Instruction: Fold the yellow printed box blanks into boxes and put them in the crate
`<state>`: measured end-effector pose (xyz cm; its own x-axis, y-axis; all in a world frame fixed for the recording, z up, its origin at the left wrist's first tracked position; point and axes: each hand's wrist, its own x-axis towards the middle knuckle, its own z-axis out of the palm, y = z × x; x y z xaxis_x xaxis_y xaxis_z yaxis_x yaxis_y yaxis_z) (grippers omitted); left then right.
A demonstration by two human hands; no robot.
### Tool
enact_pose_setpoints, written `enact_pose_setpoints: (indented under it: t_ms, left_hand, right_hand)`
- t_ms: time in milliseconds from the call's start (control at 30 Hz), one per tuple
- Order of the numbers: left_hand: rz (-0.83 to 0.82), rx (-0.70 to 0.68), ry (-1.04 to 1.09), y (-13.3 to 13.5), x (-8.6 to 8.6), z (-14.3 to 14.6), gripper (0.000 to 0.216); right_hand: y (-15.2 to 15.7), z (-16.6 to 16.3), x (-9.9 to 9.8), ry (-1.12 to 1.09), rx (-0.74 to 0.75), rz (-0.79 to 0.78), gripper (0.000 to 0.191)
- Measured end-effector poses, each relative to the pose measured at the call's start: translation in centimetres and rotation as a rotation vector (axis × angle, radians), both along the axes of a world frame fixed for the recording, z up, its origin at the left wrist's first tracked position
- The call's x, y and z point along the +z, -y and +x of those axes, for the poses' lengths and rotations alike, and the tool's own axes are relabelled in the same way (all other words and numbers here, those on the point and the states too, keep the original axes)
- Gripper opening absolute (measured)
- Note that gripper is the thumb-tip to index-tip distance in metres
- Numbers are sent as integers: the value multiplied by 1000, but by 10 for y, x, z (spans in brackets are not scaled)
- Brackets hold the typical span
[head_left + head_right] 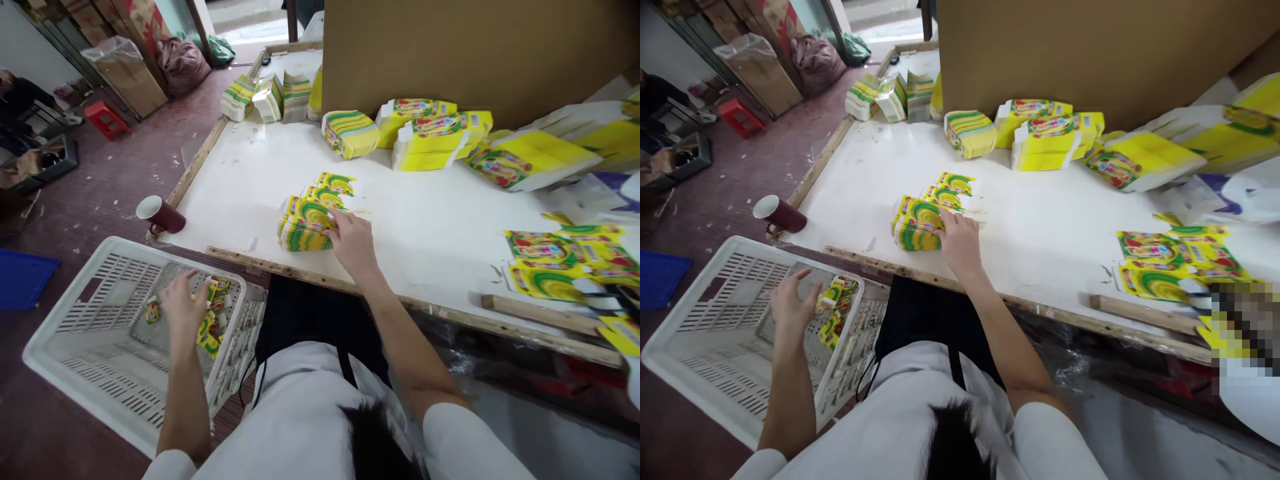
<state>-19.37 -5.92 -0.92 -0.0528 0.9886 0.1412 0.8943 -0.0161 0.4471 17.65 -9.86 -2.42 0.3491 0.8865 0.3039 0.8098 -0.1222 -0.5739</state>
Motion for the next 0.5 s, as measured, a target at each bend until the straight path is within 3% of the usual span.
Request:
enact_pose_setpoints:
  t_ms: [133, 233, 367, 500]
  left_hand:
    - [-193, -392, 694, 23, -10, 75, 52]
    - [-232, -560, 1169, 35, -7, 136, 76]
    - [-186, -433, 1604, 40, 17, 185, 57]
    - [-25, -305, 1777, 38, 35, 194, 51]
  right_hand:
    - [17, -17, 16, -38, 8, 68, 43]
    - [37, -36, 31, -217, 249, 114, 44]
    - [58, -68, 37, -686, 552, 120, 40]
    - [67, -95, 27, -1066, 627, 136, 48]
